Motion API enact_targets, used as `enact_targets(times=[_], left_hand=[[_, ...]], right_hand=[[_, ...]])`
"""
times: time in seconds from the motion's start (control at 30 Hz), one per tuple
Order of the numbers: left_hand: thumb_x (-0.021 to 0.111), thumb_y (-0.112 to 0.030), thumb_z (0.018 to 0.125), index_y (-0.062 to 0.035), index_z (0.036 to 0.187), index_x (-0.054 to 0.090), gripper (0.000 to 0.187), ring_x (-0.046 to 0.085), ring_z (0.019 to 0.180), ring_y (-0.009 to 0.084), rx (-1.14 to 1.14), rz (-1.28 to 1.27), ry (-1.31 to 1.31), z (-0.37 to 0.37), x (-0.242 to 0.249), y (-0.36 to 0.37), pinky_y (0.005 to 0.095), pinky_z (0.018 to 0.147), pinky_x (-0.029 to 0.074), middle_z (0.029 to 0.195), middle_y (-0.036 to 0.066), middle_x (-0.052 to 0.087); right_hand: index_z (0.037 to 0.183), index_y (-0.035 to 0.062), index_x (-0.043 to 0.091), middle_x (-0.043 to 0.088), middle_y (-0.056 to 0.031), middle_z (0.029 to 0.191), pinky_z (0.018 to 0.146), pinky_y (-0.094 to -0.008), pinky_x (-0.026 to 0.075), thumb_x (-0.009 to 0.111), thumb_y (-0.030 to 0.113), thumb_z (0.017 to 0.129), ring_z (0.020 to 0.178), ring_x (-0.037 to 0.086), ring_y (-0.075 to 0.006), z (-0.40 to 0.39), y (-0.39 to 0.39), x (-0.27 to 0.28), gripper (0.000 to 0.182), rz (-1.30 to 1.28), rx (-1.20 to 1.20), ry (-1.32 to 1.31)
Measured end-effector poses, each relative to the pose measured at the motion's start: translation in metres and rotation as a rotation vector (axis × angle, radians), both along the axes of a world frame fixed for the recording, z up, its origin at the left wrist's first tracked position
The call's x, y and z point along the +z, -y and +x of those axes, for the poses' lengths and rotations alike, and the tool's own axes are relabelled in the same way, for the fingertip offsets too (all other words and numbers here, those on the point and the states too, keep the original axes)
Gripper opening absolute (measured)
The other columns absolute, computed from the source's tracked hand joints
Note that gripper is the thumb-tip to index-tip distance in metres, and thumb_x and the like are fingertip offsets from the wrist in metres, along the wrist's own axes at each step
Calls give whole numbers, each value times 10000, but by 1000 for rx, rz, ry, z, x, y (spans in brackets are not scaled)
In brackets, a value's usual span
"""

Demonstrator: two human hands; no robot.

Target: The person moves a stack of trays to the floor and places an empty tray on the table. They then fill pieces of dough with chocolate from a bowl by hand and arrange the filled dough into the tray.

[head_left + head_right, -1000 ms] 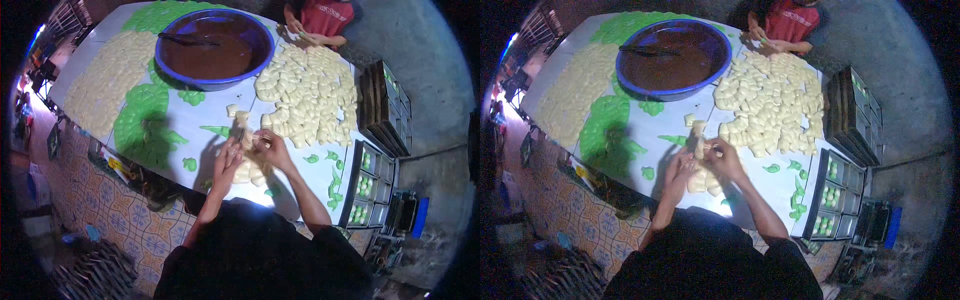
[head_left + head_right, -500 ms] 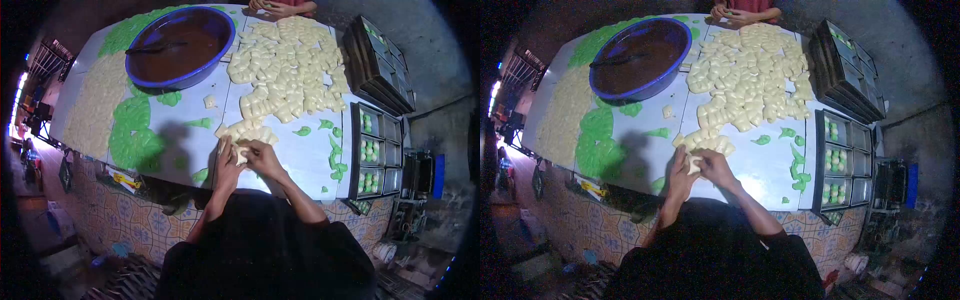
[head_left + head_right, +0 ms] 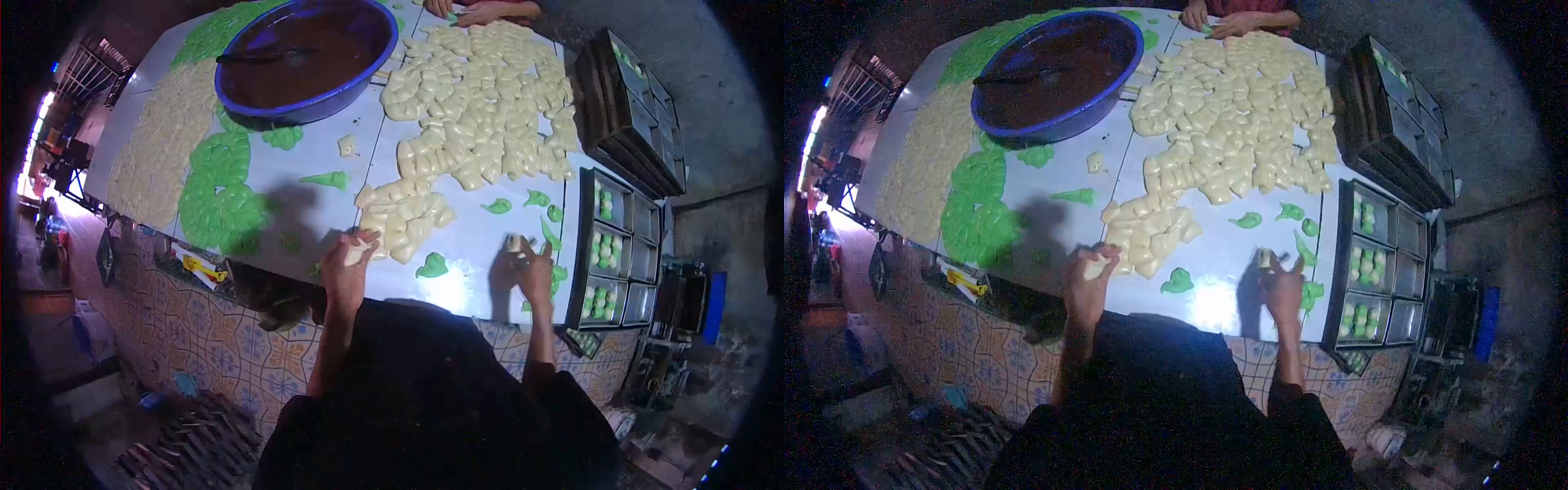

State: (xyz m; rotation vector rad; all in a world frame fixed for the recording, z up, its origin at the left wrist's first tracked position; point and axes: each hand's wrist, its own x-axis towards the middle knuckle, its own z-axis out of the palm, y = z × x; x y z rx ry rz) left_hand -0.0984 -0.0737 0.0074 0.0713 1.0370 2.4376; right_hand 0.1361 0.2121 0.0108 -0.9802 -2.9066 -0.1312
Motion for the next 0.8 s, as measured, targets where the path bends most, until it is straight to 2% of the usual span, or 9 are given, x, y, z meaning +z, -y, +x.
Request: enact_targets(times=[0.07, 0.13, 0.27, 0.37, 0.5, 0.63, 0.67, 0.73, 0.8], left_hand=[[409, -143, 990, -2, 1175, 506, 252, 531, 1132, 308, -162, -1, -11, 6, 8, -14, 466, 958, 460, 1159, 117, 531], [380, -117, 999, -17, 1283, 444, 308, 497, 1195, 300, -64, -54, -13, 23, 27, -42, 415, 965, 449, 1297, 119, 475], [443, -87, 973, -29, 1440, 231, 515, 416, 1274, 263, -144, -9, 22, 38, 43, -66, 373, 1012, 402, 1398, 150, 388], [569, -68, 925, 12, 1240, 548, 326, 535, 1047, 124, 87, -291, -446, 23, 42, -65, 242, 848, 449, 1231, 111, 555], [675, -75, 859, 29, 944, 682, 134, 571, 716, 61, 72, -400, -276, 20, 48, -59, 193, 640, 469, 830, 0, 646], [691, -30, 824, 36, 841, 683, 69, 577, 705, 66, 60, -555, -375, 11, 48, -60, 207, 631, 467, 835, 16, 639], [672, -19, 821, 17, 877, 664, 67, 601, 775, 90, -30, -373, -282, 5, 44, -65, 223, 682, 478, 885, 35, 635], [594, -30, 843, -3, 1054, 611, 213, 592, 956, 155, -226, 254, 329, 0, 66, -69, 303, 830, 492, 1029, 76, 614], [587, -242, 885, -6, 1179, 528, 382, 554, 1042, 196, -349, 330, 429, -7, 65, -74, 354, 904, 463, 1134, 71, 569]], right_hand=[[1276, 43, 538, 534, -248, 1267, 908, -461, 477, 659, 154, 823, 1213, 463, -423, -31, 28, 14, 482, -475, -42, -464], [1285, 40, 531, 498, -172, 1311, 783, -329, 533, 647, 108, 835, 1143, 536, -276, -81, 77, 48, 470, -924, 131, -745], [1175, 57, 624, 541, -151, 1151, 799, -345, 507, 632, 56, 822, 985, 599, -281, -141, 121, 61, 353, -855, 463, -781], [1110, 20, 647, 566, -114, 1093, 744, -279, 510, 654, 31, 801, 896, 608, -174, -154, 122, 93, 309, -1079, 271, -858], [1035, 22, 682, 558, -119, 1092, 745, -304, 498, 650, 98, 831, 875, 581, -183, -164, 115, 77, 221, -1017, 304, -826], [1065, 45, 672, 451, -158, 1244, 928, -366, 415, 611, 268, 884, 1053, 504, -269, -185, 94, 85, 293, -1047, 413, -799], [1093, 44, 659, 431, -162, 1275, 961, -377, 397, 614, 301, 888, 1096, 495, -284, -187, 95, 86, 331, -913, 562, -791], [1145, 11, 604, 395, -149, 1343, 1014, -393, 361, 653, 387, 849, 1258, 414, -298, -192, 104, 65, 481, -1293, 628, -825], [1249, 12, 515, 393, -131, 1348, 1006, -382, 369, 700, 421, 806, 1241, 427, -271, -196, 97, 58, 631, -1473, 428, -787]])
